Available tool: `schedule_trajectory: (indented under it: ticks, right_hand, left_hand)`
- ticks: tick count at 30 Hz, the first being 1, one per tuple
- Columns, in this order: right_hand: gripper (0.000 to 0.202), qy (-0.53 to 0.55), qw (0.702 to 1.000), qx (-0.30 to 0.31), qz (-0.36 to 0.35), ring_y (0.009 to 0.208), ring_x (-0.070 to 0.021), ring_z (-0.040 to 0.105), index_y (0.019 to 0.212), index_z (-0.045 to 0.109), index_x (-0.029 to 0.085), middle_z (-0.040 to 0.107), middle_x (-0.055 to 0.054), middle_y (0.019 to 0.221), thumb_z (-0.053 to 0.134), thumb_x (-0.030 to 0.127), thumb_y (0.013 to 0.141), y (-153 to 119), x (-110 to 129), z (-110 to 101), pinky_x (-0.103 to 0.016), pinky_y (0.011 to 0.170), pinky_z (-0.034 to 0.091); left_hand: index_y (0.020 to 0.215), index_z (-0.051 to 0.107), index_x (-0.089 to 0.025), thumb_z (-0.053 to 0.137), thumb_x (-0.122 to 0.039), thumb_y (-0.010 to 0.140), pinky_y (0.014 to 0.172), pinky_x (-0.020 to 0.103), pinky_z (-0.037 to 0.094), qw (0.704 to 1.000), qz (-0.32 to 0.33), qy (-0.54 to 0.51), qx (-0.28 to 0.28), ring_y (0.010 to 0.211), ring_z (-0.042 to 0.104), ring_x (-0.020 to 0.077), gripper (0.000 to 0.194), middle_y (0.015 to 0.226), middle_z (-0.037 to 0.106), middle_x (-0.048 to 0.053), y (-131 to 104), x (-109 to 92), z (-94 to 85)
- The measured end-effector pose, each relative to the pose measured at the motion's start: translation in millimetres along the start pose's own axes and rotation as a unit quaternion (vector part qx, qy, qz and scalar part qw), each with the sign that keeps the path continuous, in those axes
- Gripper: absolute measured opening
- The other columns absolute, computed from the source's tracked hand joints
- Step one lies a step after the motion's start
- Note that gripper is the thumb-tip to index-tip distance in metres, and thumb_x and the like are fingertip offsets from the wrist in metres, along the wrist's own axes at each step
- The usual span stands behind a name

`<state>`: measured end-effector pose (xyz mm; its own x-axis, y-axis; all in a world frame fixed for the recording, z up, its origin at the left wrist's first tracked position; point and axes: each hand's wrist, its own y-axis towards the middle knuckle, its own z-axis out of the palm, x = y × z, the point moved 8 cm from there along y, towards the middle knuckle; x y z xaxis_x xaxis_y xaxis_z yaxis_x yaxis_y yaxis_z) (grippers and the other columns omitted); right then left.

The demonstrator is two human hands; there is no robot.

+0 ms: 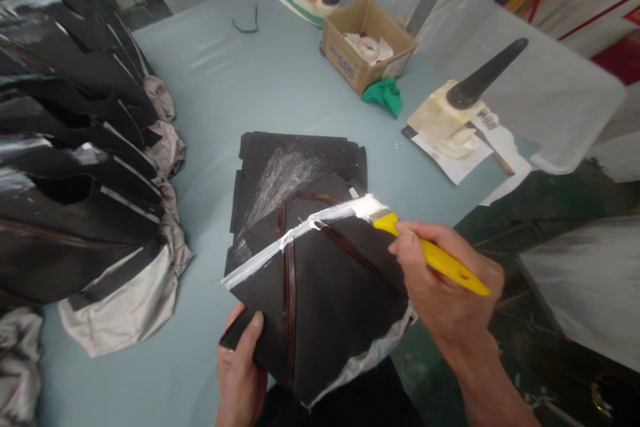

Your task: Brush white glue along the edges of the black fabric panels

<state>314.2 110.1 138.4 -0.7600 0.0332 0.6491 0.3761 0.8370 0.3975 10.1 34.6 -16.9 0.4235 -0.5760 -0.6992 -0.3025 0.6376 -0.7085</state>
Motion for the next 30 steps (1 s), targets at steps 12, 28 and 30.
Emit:
schedule_trajectory:
  ticks: [12,28,30]
  right_hand:
    - [0.012,0.152,0.984,0.071,0.055,0.055,-0.0114,0.070,0.095,0.075,0.022,0.075,0.005,0.070,0.064,0.022,0.098,5,-4,30,-0.017,0.056,0.058]
    - [0.011,0.123,0.951,0.144,-0.244,0.068,-0.0155,0.075,0.104,0.067,0.021,0.078,0.000,0.084,0.062,0.012,0.100,8,26,39,-0.025,0.067,0.062]
    - [0.010,0.098,0.957,0.148,-0.230,0.068,-0.0163,0.076,0.104,0.067,0.022,0.079,0.000,0.084,0.063,0.014,0.100,10,19,28,-0.026,0.069,0.063]
  left_hand:
    - [0.127,0.076,-0.021,0.094,-0.040,0.069,0.086,0.032,0.066,1.000,0.000,-0.002,-0.003,0.100,0.080,0.0288,0.064,0.105,0.084,0.005,2,2,-2.9]
    - [0.122,0.077,-0.019,0.096,-0.038,0.061,0.088,0.036,0.067,0.999,-0.012,-0.024,-0.038,0.096,0.081,0.0307,0.066,0.098,0.085,0.005,1,2,1.2]
    - [0.120,0.077,-0.019,0.096,-0.038,0.062,0.087,0.037,0.067,0.999,-0.012,-0.026,-0.034,0.096,0.081,0.0307,0.064,0.097,0.085,0.005,2,2,3.0]
